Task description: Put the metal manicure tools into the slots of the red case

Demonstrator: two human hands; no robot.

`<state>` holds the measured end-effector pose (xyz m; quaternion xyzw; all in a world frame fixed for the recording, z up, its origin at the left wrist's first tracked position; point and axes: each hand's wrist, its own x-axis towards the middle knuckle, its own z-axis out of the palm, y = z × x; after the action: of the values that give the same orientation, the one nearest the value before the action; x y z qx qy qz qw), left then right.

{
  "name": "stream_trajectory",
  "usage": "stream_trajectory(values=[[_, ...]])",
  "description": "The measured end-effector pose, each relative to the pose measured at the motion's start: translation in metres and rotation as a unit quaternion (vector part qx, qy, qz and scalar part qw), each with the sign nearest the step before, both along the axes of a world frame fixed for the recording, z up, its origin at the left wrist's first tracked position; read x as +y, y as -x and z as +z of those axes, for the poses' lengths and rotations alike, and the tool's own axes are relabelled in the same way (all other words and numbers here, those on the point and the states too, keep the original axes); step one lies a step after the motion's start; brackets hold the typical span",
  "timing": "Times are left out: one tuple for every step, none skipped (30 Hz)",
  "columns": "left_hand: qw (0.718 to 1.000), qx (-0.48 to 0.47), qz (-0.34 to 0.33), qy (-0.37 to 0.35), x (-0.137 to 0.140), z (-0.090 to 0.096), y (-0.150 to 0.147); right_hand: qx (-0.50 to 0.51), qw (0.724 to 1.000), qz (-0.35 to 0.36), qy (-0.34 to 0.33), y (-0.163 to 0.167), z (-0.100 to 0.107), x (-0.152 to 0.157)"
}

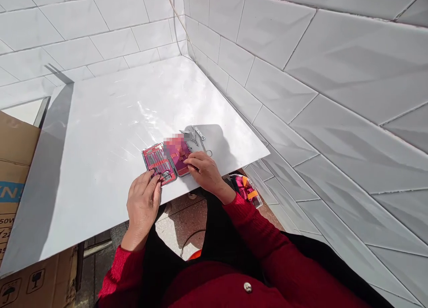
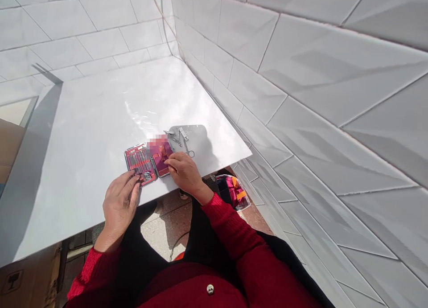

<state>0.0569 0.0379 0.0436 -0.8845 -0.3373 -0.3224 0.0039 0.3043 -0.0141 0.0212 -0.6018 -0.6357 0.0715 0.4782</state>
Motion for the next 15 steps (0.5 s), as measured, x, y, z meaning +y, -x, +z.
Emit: stream_trajectory(values=[[1.000, -0.007, 0.005, -0.001, -0.004, -0.001, 0.001, 0.000, 1.000, 0.000, 0.000, 0.000, 0.000, 0.000], [1.000, -0.015, 0.009, -0.003, -0.008, -0.001, 0.002, 0.000, 1.000, -0.001, 0.000, 0.000, 0.000, 0.000], [1.000, -0.024, 0.009, -0.006, -0.015, -0.001, 0.003, 0.001, 1.000, -0.002, -0.002, 0.000, 0.000, 0.000], [0.999, -0.032, 0.002, -0.013, -0.022, -0.001, 0.003, 0.001, 1.000, -0.003, -0.006, 0.000, 0.000, -0.001], [0.999, -0.034, -0.016, -0.019, -0.031, -0.001, 0.003, 0.002, 1.000, -0.003, -0.011, 0.000, 0.000, -0.001], [0.998, -0.032, -0.043, -0.029, -0.040, -0.001, 0.002, 0.002, 1.000, -0.002, -0.016, 0.000, 0.000, -0.001], [0.996, -0.024, -0.077, -0.041, -0.049, -0.002, 0.001, 0.003, 1.000, -0.002, -0.019, 0.000, 0.000, -0.001], [0.992, -0.011, -0.112, -0.055, -0.057, -0.003, 0.000, 0.004, 1.000, -0.003, -0.019, 0.000, 0.000, -0.001], [0.988, 0.006, -0.135, -0.070, -0.063, -0.004, -0.001, 0.005, 1.000, -0.004, -0.017, 0.000, 0.000, -0.001], [0.986, 0.020, -0.144, -0.081, -0.067, -0.005, -0.001, 0.005, 1.000, -0.006, -0.013, 0.000, 0.000, -0.001], [0.985, 0.031, -0.145, -0.086, -0.069, -0.006, 0.000, 0.005, 1.000, -0.008, -0.010, 0.000, 0.000, -0.001], [0.986, 0.036, -0.135, -0.085, -0.068, -0.006, 0.002, 0.005, 1.000, -0.008, -0.009, 0.000, 0.000, -0.001], [0.989, 0.033, -0.122, -0.083, -0.065, -0.005, 0.004, 0.004, 1.000, -0.007, -0.011, 0.000, 0.000, -0.001], [0.991, 0.025, -0.106, -0.077, -0.060, -0.004, 0.007, 0.003, 1.000, -0.005, -0.013, 0.000, 0.000, -0.001], [0.993, 0.016, -0.095, -0.065, -0.053, -0.001, 0.010, 0.003, 1.000, -0.004, -0.014, 0.000, -0.001, -0.001]])
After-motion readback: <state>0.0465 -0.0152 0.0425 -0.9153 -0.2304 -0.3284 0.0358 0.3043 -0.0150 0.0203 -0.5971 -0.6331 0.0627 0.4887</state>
